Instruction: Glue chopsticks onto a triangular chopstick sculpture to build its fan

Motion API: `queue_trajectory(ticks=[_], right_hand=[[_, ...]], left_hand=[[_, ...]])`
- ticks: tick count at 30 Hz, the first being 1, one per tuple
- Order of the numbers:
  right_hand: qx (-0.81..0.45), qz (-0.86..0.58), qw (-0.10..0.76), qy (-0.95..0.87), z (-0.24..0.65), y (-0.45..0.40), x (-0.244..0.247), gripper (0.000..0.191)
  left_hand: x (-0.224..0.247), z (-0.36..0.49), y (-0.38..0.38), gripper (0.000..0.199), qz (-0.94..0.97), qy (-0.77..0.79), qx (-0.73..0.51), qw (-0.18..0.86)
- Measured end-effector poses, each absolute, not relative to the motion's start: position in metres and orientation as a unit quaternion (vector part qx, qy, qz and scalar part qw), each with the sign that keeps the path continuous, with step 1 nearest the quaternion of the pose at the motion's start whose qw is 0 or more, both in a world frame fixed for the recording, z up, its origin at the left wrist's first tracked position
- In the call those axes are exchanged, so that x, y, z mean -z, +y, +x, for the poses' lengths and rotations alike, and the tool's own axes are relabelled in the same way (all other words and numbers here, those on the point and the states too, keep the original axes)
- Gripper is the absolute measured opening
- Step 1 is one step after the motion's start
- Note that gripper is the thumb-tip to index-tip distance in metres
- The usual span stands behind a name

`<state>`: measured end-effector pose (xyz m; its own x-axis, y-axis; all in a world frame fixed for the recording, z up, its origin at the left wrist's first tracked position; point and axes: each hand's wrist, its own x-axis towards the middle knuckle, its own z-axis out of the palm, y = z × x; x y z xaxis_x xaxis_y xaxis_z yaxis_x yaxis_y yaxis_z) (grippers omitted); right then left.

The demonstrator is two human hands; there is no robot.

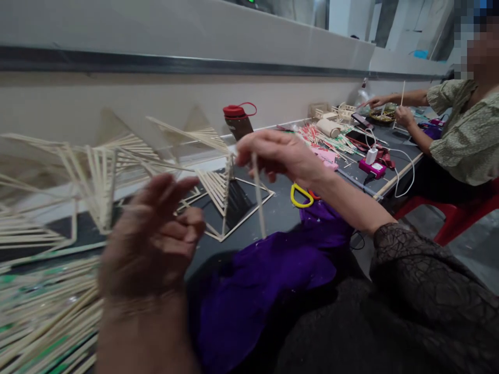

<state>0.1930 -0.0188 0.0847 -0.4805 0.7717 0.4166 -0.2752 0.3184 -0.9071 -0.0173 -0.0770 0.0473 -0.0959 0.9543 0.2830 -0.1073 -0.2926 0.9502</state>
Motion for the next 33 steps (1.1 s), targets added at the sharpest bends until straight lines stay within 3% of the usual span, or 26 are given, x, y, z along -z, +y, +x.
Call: queue_trajectory(ticks=[3,8,23,29,33], right_hand=[[-0.587,-0.120,0.420,-0.682,0.156,-0.026,-0.089,0.030],[-0.584,-0.149,0.434,-0.669,0.130,-0.011,-0.094,0.017],[-0.473,-0.269,0.551,-0.633,0.156,0.008,-0.069,0.029],[-0.480,-0.251,0.543,-0.642,0.152,0.006,-0.060,0.034],[-0.527,-0.232,0.469,-0.669,0.141,0.006,-0.046,0.045]], left_hand=[[-0.045,-0.007,-0.078,0.027,0.480,0.410,-0.576,0.520],[-0.047,-0.011,-0.077,0.017,0.424,0.484,-0.576,0.505],[-0.036,-0.011,-0.071,0.033,0.498,0.472,-0.527,0.501],[-0.031,-0.011,-0.068,0.026,0.500,0.474,-0.557,0.464],[-0.030,-0.010,-0.067,0.024,0.494,0.467,-0.569,0.463]])
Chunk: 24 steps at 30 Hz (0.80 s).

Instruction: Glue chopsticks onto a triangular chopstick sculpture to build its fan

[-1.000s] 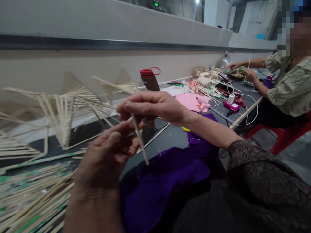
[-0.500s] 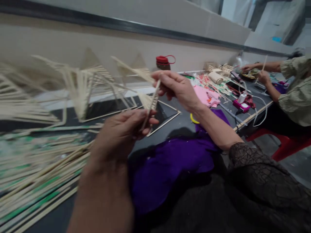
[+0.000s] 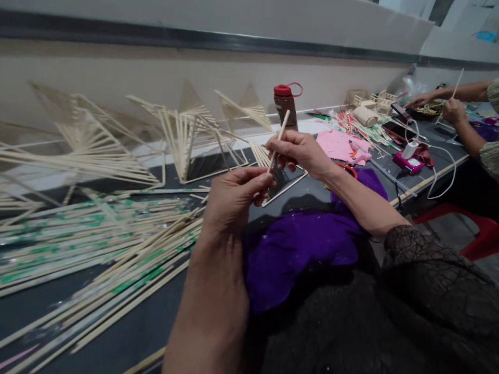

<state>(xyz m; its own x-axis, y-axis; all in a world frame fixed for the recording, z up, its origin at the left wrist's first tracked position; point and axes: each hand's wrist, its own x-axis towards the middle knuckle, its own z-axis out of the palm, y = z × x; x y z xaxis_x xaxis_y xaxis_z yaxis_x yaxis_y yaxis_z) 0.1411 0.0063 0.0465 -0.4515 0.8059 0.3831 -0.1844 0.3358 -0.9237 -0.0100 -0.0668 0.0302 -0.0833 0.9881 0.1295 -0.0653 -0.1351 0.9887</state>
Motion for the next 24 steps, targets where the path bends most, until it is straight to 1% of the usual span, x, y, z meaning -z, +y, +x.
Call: queue_trajectory(ticks=[3,6,13,18,21,24], right_hand=[[-0.551,-0.216,0.448,-0.670,0.138,0.006,-0.042,0.043],[-0.561,-0.225,0.468,-0.645,0.142,0.007,-0.042,0.038],[-0.574,-0.254,0.505,-0.592,0.149,0.017,-0.040,0.025],[-0.558,-0.250,0.497,-0.616,0.147,0.011,-0.039,0.026],[-0.544,-0.252,0.507,-0.619,0.148,0.010,-0.041,0.027],[-0.531,-0.250,0.542,-0.602,0.153,0.015,-0.042,0.031]], left_hand=[[-0.031,-0.010,-0.068,0.028,0.486,0.469,-0.558,0.483],[-0.031,-0.012,-0.068,0.031,0.482,0.463,-0.538,0.514],[-0.025,-0.015,-0.061,0.028,0.454,0.434,-0.539,0.561],[-0.022,-0.017,-0.062,0.039,0.473,0.441,-0.518,0.560],[-0.021,-0.016,-0.063,0.036,0.480,0.450,-0.512,0.552],[-0.024,-0.017,-0.064,0.033,0.481,0.450,-0.521,0.543]])
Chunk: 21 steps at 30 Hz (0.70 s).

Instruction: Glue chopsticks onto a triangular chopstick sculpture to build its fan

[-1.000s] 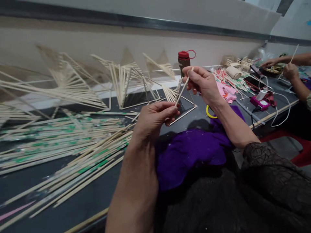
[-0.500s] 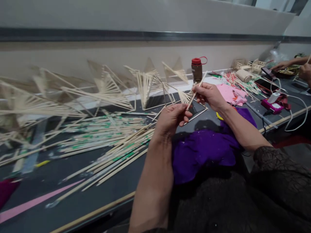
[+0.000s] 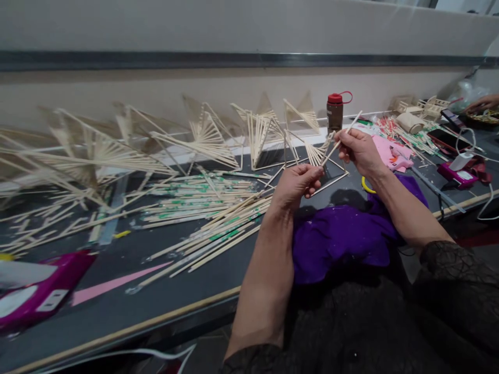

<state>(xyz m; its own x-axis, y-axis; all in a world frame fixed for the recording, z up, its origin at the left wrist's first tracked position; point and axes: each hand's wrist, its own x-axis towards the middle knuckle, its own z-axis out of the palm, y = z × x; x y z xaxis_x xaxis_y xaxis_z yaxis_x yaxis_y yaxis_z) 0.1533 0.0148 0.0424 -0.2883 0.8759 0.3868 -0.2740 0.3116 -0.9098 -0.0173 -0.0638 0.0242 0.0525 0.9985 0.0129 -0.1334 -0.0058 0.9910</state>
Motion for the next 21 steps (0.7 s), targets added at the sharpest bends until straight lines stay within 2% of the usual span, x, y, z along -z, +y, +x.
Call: queue_trajectory(ticks=[7,13,17,20,21], right_hand=[[-0.487,-0.287,0.589,-0.577,0.175,0.037,-0.041,0.034],[-0.472,-0.305,0.598,-0.572,0.184,0.045,-0.040,0.028],[-0.489,-0.317,0.592,-0.556,0.182,0.042,-0.040,0.021],[-0.505,-0.311,0.591,-0.547,0.180,0.039,-0.041,0.019],[-0.509,-0.306,0.588,-0.549,0.179,0.038,-0.041,0.019]], left_hand=[[-0.044,-0.051,-0.073,0.038,0.349,0.280,-0.740,0.503],[-0.048,-0.067,-0.068,0.030,0.144,0.298,-0.831,0.447],[-0.046,-0.068,-0.061,0.025,0.069,0.360,-0.871,0.327],[-0.040,-0.069,-0.056,0.012,0.122,0.388,-0.888,0.216],[-0.037,-0.067,-0.055,0.013,0.158,0.398,-0.882,0.199]])
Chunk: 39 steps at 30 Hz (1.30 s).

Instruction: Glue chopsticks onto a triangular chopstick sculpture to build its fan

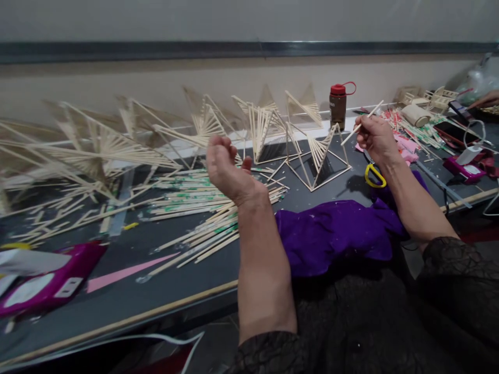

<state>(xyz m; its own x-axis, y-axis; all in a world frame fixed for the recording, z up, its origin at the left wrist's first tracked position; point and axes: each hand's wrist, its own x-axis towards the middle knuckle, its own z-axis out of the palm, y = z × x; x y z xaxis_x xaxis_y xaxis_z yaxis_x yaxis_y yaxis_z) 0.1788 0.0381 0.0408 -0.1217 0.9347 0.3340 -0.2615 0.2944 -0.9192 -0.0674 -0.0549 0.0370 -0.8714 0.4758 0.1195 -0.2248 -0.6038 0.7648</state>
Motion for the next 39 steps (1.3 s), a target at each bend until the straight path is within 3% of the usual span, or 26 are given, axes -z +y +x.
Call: queue_trajectory(ticks=[3,7,10,19,27,34,39], right_hand=[[-0.518,-0.296,0.568,-0.567,0.175,0.034,-0.040,0.022],[-0.525,-0.276,0.535,-0.602,0.166,0.024,-0.040,0.021],[-0.530,-0.269,0.512,-0.620,0.159,0.014,-0.041,0.020],[-0.537,-0.267,0.484,-0.637,0.149,0.008,-0.036,0.028],[-0.518,-0.281,0.599,-0.542,0.152,0.017,-0.042,0.028],[-0.489,-0.277,0.587,-0.582,0.139,0.030,-0.062,0.024],[-0.484,-0.277,0.548,-0.623,0.125,0.048,-0.089,0.012]], left_hand=[[-0.029,-0.052,-0.053,0.028,0.300,0.448,-0.811,0.228],[-0.023,-0.025,-0.060,0.031,0.477,0.484,-0.613,0.404],[-0.022,-0.015,-0.065,0.034,0.504,0.475,-0.554,0.462],[-0.022,-0.014,-0.065,0.024,0.514,0.477,-0.522,0.486],[-0.022,-0.012,-0.065,0.023,0.508,0.475,-0.521,0.495],[-0.021,-0.014,-0.064,0.021,0.504,0.482,-0.528,0.484],[-0.022,-0.034,-0.063,0.029,0.455,0.546,-0.596,0.374]])
